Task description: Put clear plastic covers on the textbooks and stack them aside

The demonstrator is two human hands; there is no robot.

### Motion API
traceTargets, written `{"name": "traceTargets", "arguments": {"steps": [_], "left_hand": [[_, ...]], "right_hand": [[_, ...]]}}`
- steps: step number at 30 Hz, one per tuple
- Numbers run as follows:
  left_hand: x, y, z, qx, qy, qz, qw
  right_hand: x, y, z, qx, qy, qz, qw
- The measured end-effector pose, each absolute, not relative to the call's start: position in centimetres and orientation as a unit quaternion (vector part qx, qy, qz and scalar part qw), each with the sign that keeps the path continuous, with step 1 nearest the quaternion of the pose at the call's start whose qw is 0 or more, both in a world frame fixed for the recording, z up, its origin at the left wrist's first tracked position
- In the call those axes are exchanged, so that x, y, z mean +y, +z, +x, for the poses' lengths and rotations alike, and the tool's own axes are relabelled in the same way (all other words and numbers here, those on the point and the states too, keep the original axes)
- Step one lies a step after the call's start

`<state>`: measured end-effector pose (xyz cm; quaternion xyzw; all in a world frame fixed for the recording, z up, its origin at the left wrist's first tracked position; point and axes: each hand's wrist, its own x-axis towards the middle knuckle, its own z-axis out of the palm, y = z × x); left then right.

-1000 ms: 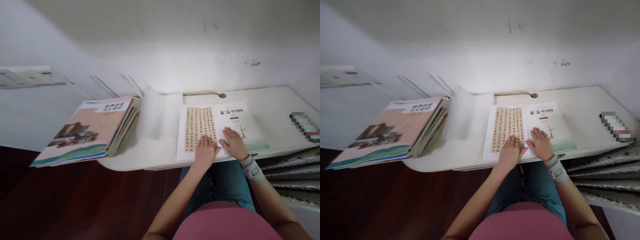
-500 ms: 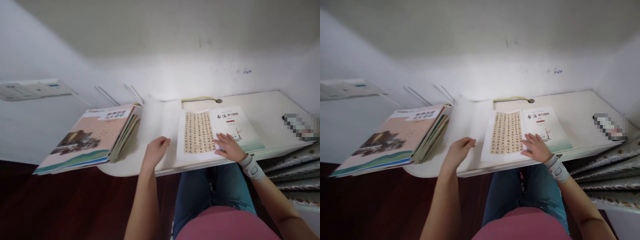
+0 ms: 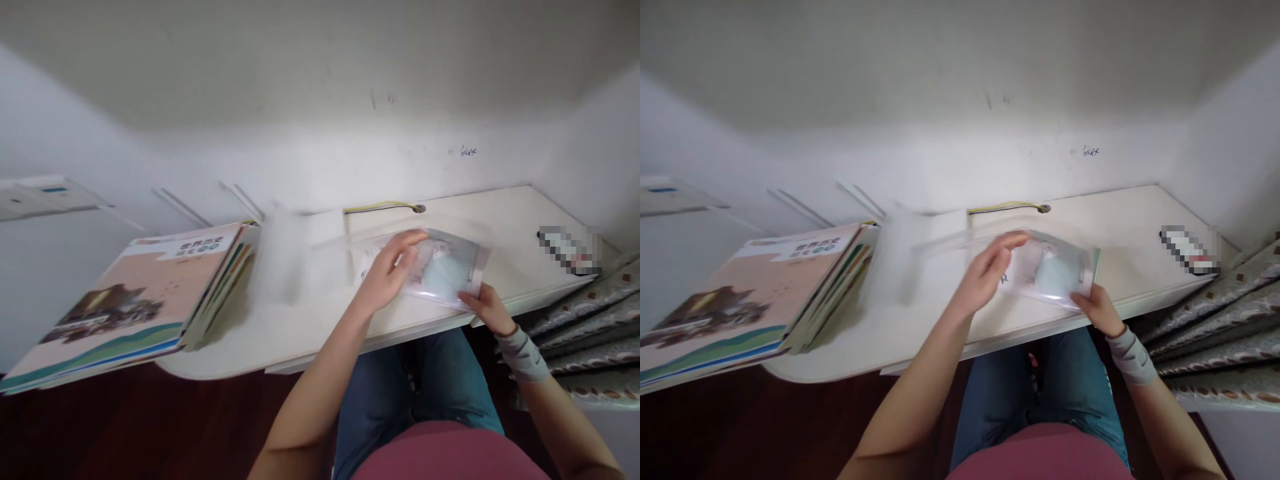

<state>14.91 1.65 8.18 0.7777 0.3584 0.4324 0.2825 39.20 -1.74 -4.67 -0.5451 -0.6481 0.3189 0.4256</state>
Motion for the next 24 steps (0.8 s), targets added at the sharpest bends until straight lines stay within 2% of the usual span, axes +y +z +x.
{"name": "traceTargets", "arguments": {"steps": [4, 8, 11, 16, 21, 24], "left_hand": [[4.2, 2.1, 16.9, 0.45, 0.221, 0.86, 0.097], [6.8, -2.5, 17.0, 0.475, 0.094, 0.875, 0.005], [8.7, -3.4, 15.3, 0.507, 0.043, 0.861, 0.001], [9.1, -2.6, 13.3, 0.641, 0.047, 0.766, -0.01], [7.0, -3.2, 14.9, 0.529, 0.028, 0.847, 0.047], [6.7, -4.3, 14.2, 0.55, 0.007, 0.832, 0.076]], "right_hand": [[-0.4, -5.1, 43.4, -0.587, 0.235, -0.653, 0.416], [0.7, -6.0, 44.9, -0.641, 0.028, -0.702, 0.309], [0.9, -6.3, 45.0, -0.678, -0.07, -0.696, 0.225], [1.6, -5.7, 43.6, -0.751, -0.11, -0.628, 0.173], [4.9, -5.5, 41.6, -0.868, -0.049, -0.487, 0.081], [7.3, -5.2, 43.3, -0.819, 0.004, -0.573, 0.032]]}}
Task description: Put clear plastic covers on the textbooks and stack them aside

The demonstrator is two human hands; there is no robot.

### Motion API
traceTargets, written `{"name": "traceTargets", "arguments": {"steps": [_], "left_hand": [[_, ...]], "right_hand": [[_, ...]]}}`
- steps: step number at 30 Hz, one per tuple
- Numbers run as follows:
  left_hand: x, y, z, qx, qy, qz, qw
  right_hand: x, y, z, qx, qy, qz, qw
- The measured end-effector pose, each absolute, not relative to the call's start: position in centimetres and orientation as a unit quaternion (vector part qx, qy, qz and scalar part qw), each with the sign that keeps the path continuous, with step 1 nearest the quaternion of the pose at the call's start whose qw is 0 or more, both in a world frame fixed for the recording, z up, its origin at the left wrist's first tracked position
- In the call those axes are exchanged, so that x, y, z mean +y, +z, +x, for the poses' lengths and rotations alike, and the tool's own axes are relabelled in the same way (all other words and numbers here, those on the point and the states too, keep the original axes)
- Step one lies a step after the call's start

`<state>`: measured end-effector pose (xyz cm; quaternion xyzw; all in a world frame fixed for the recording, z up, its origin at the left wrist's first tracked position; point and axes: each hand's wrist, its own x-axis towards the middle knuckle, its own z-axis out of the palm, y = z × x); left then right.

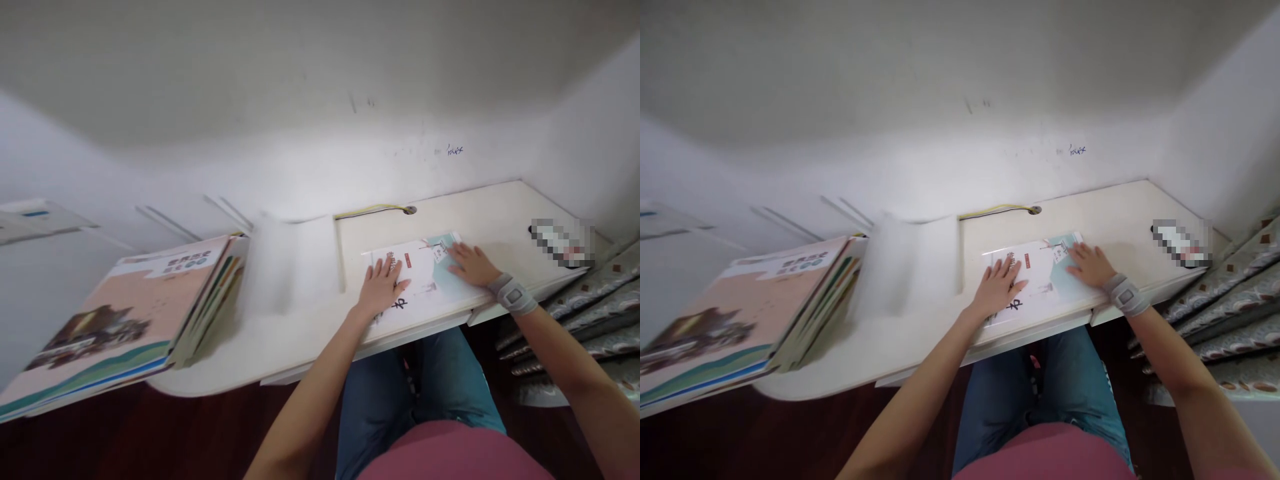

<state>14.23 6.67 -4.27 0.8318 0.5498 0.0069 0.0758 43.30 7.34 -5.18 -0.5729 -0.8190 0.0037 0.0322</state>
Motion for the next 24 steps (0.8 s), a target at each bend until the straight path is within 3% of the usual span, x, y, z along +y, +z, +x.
{"name": "traceTargets", "arguments": {"steps": [4, 13, 24], "left_hand": [[8.1, -4.8, 11.9, 0.63, 0.088, 0.765, 0.097], [15.1, -2.8, 11.0, 0.711, 0.234, 0.636, 0.189], [16.5, -3.9, 12.5, 0.738, 0.275, 0.605, 0.111]], "right_hand": [[9.9, -3.9, 46.3, -0.728, 0.05, -0.683, 0.044], [17.6, -2.5, 44.6, -0.655, 0.103, -0.737, 0.13], [18.6, -4.4, 41.6, -0.629, 0.049, -0.758, 0.166]]}}
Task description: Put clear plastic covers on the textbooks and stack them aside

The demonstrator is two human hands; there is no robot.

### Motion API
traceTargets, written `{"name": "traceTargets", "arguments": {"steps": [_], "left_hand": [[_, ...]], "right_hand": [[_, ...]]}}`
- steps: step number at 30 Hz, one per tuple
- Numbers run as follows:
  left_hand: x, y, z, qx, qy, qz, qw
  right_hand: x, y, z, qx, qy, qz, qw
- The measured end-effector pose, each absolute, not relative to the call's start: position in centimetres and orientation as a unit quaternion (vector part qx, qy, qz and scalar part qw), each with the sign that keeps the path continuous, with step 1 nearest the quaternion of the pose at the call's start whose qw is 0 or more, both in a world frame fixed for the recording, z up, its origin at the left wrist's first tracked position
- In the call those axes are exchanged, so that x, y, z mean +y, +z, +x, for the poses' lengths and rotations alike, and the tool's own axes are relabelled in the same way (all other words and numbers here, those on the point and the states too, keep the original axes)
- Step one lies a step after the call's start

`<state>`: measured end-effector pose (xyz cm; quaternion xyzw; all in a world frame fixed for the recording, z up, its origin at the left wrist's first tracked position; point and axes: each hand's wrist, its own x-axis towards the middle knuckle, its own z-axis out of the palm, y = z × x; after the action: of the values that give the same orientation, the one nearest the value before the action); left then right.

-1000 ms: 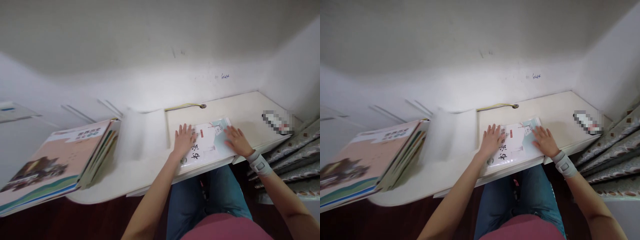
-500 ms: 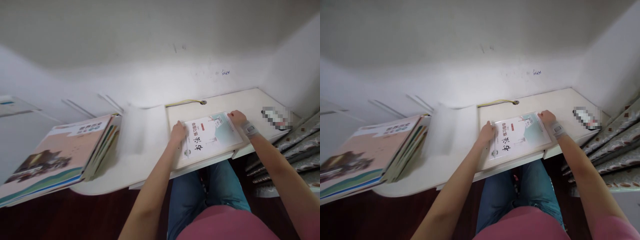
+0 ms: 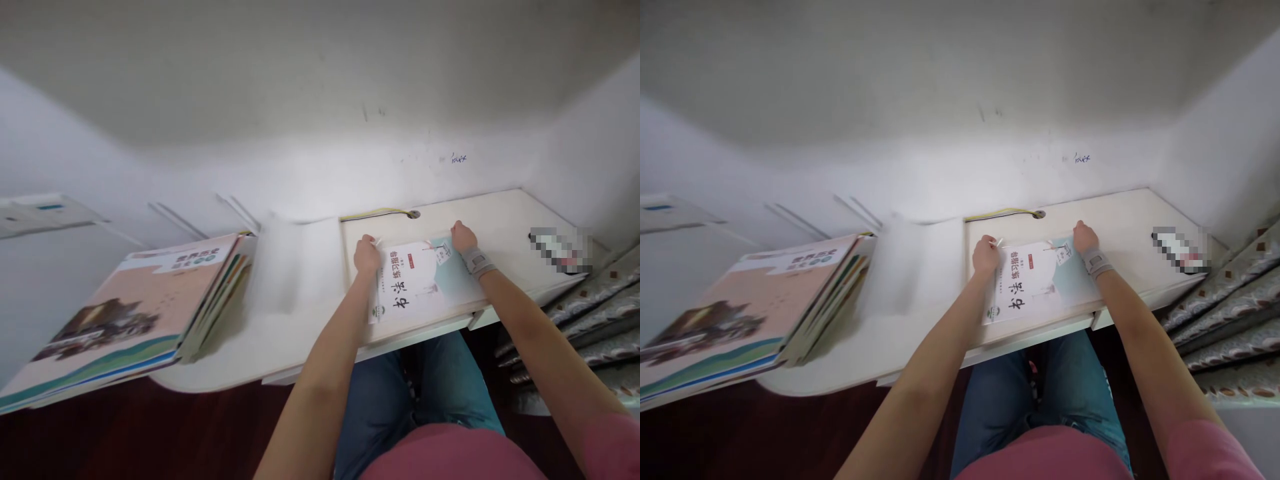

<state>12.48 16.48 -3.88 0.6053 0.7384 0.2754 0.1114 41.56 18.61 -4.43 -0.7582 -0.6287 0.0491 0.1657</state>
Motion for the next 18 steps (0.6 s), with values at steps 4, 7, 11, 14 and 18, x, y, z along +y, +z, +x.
{"name": "traceTargets", "arguments": {"steps": [4, 7, 11, 14, 18], "left_hand": [[16.8, -4.1, 13.0, 0.744, 0.256, 0.613, 0.069], [16.6, -3.9, 13.0, 0.742, 0.244, 0.623, 0.047], [15.7, -3.2, 14.2, 0.726, 0.23, 0.648, -0.007], [14.4, -2.8, 16.8, 0.697, 0.19, 0.691, -0.017], [12.5, -3.6, 20.2, 0.667, 0.153, 0.728, 0.045]], "right_hand": [[19.0, -4.9, 40.5, -0.639, 0.028, -0.754, 0.152], [19.2, -5.0, 40.3, -0.651, 0.019, -0.746, 0.143], [19.3, -5.1, 40.4, -0.661, 0.015, -0.738, 0.133], [19.3, -5.1, 40.3, -0.666, 0.01, -0.734, 0.133], [19.1, -4.9, 40.0, -0.668, 0.002, -0.73, 0.144]]}}
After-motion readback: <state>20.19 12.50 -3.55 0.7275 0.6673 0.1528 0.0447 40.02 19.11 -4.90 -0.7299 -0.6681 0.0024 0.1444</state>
